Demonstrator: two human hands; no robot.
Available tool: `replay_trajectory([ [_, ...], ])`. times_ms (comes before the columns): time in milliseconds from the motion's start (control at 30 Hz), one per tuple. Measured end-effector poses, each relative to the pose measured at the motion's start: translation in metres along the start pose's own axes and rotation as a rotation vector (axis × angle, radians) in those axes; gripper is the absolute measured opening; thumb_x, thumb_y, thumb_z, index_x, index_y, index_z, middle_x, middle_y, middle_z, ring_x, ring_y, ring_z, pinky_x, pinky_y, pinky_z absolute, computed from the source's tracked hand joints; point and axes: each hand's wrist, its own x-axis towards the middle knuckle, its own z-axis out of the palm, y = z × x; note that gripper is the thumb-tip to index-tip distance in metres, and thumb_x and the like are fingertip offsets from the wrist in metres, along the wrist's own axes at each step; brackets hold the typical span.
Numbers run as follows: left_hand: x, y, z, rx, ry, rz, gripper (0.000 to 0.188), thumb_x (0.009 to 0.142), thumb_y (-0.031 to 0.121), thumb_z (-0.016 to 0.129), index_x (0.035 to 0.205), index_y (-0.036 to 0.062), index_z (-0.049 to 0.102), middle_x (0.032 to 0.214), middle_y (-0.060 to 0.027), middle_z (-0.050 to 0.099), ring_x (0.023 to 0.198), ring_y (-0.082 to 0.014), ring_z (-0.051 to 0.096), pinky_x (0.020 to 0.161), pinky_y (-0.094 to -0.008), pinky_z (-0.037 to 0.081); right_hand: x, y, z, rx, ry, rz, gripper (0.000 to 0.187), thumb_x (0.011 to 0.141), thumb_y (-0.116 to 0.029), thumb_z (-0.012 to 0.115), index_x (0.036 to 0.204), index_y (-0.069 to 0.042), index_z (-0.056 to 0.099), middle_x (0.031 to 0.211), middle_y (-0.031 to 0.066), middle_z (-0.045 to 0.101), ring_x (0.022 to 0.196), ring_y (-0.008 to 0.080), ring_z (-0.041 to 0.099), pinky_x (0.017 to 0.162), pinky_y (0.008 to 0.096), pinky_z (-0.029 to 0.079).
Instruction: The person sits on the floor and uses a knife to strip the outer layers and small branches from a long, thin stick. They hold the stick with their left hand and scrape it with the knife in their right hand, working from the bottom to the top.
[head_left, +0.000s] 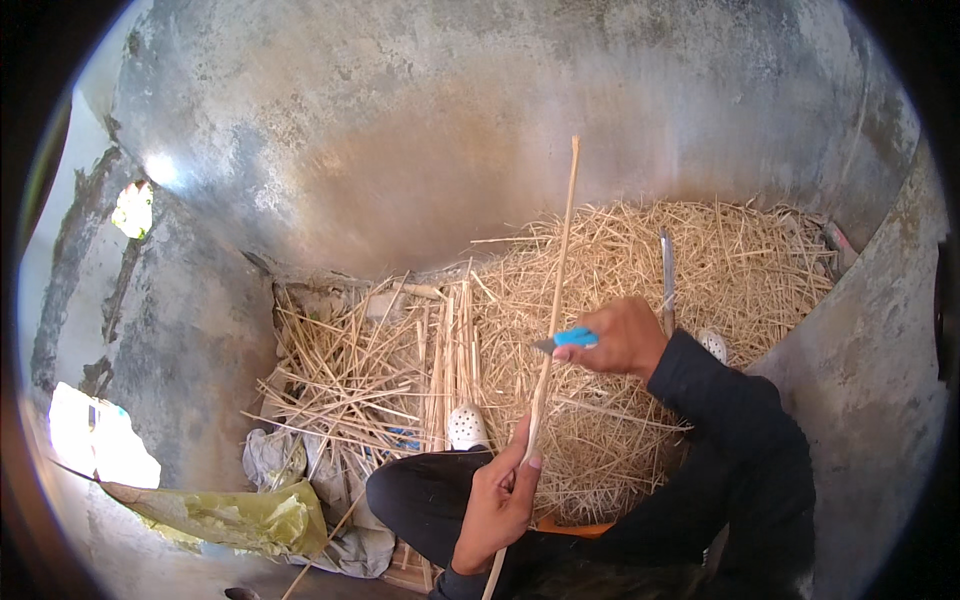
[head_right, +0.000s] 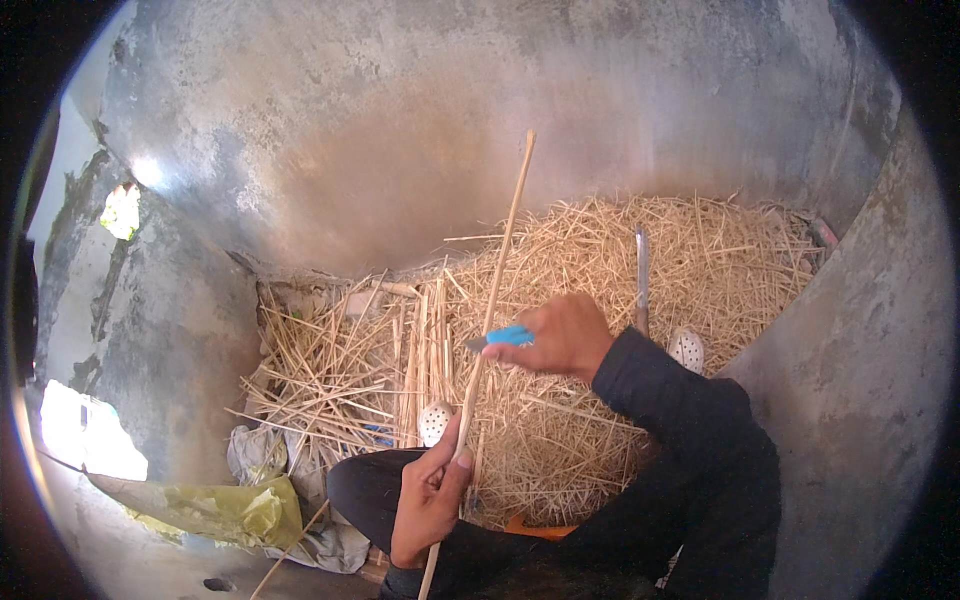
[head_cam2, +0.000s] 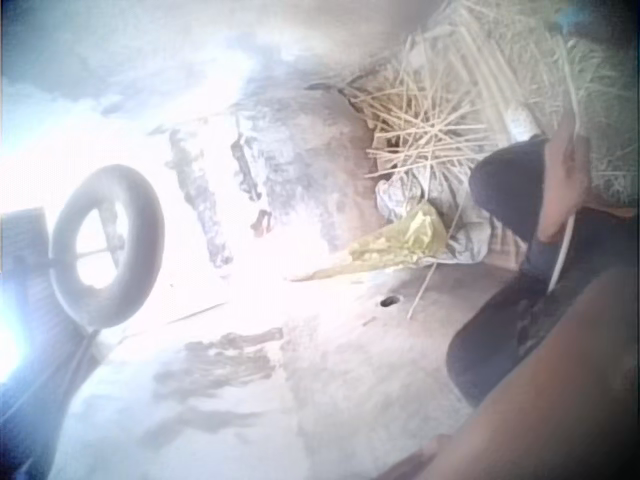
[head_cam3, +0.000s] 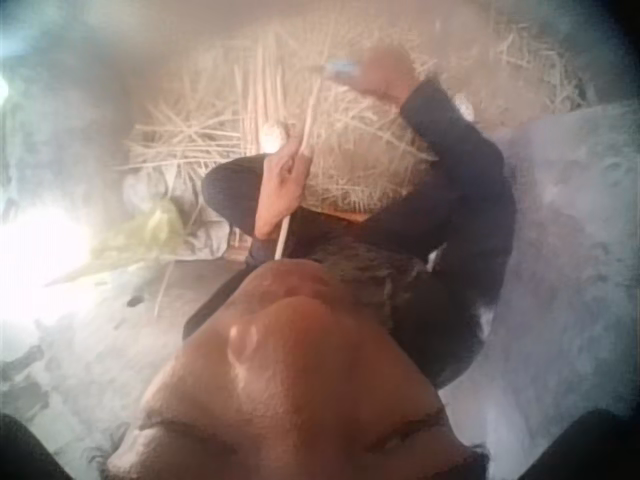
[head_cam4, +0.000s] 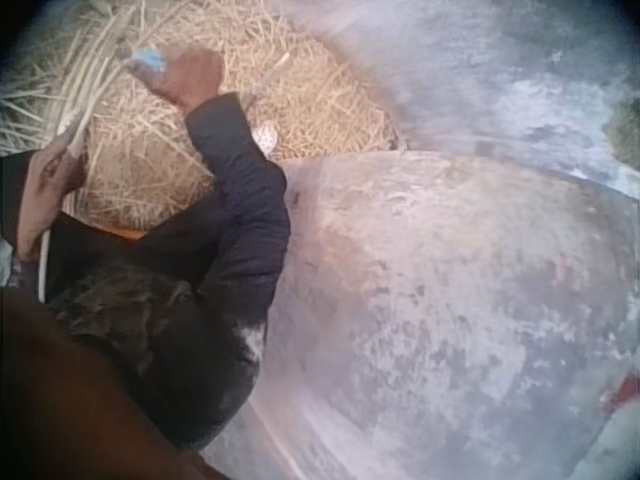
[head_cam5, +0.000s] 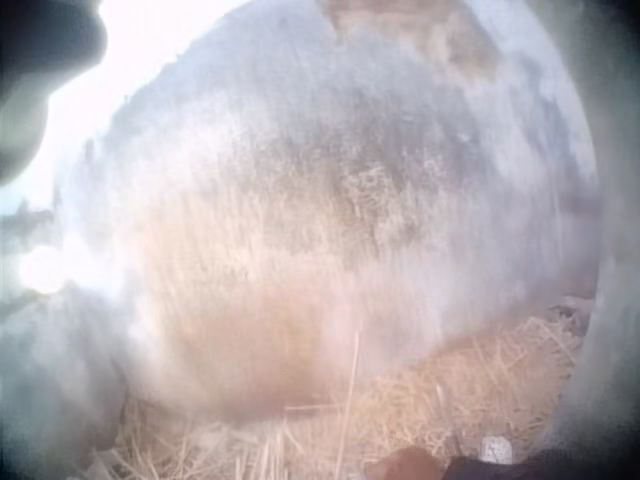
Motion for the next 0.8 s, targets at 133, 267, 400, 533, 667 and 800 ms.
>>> replay_trajectory([
  [133,-0.001,0.002,0.006,0.014,-0.028,0.002,0.046,0.097,0.006,0.047,0.142,-0.001,0.035,0.08,0.0065,0.044,0.064,-0.0006,0.031,0.054,-0.0155,0.028,0.019,0.037,-0.025,-0.075,0.023,0.125,0.078,0.074,-0.084,0.042,0.055,-0.011,0.065,0.042,0.0038,0.049,0.037,0.019,0.05,0.038,0.0361,0.039],
  [267,-0.003,0.001,0.008,-0.002,-0.023,0.047,0.048,0.096,0.011,0.051,0.139,-0.0043,0.037,0.091,0.0014,0.056,0.076,-0.0034,0.044,0.067,-0.0175,0.039,0.025,0.051,-0.022,-0.166,0.059,0.088,0.077,0.075,-0.082,0.044,0.051,-0.011,0.06,0.041,0.0039,0.047,0.037,0.0204,0.048,0.039,0.0364,0.037],
  [400,-0.005,0.003,0.011,-0.007,-0.056,0.01,0.047,0.098,0.009,0.048,0.141,-0.0037,0.035,0.091,0.003,0.051,0.072,-0.0009,0.038,0.061,-0.0152,0.033,0.035,0.072,-0.025,-0.242,0.063,0.133,0.076,0.077,-0.08,0.045,0.053,-0.009,0.061,0.042,0.0061,0.049,0.038,0.0238,0.05,0.04,0.0376,0.038],
  [533,-0.007,0.003,0.015,-0.026,-0.062,-0.03,0.047,0.097,0.011,0.05,0.139,-0.0047,0.037,0.105,0.0004,0.054,0.081,-0.0012,0.044,0.07,-0.0147,0.037,0.046,0.103,-0.024,-0.273,0.087,0.235,0.08,0.077,-0.081,0.041,0.055,-0.007,0.061,0.045,0.0077,0.05,0.043,0.0238,0.053,0.044,0.0401,0.041],
  [667,-0.007,-0.013,0.022,-0.035,-0.097,0.049,0.047,0.097,0.007,0.05,0.14,-0.0041,0.036,0.1,0.0021,0.053,0.078,-0.0011,0.043,0.066,-0.0147,0.036,0.053,0.148,-0.036,-0.343,0.136,0.283,0.082,0.079,-0.081,0.038,0.057,-0.006,0.063,0.049,0.0103,0.053,0.048,0.0266,0.057,0.05,0.0431,0.044],
  [800,-0.006,0.005,0.027,-0.072,-0.137,-0.061,0.047,0.096,0.004,0.049,0.141,-0.0023,0.035,0.088,0.0049,0.049,0.073,-0.0016,0.039,0.062,-0.0157,0.035,0.063,0.171,-0.039,-0.372,0.144,0.406,0.083,0.081,-0.079,0.038,0.06,-0.003,0.065,0.051,0.0129,0.055,0.051,0.0298,0.059,0.052,0.0452,0.046],
])
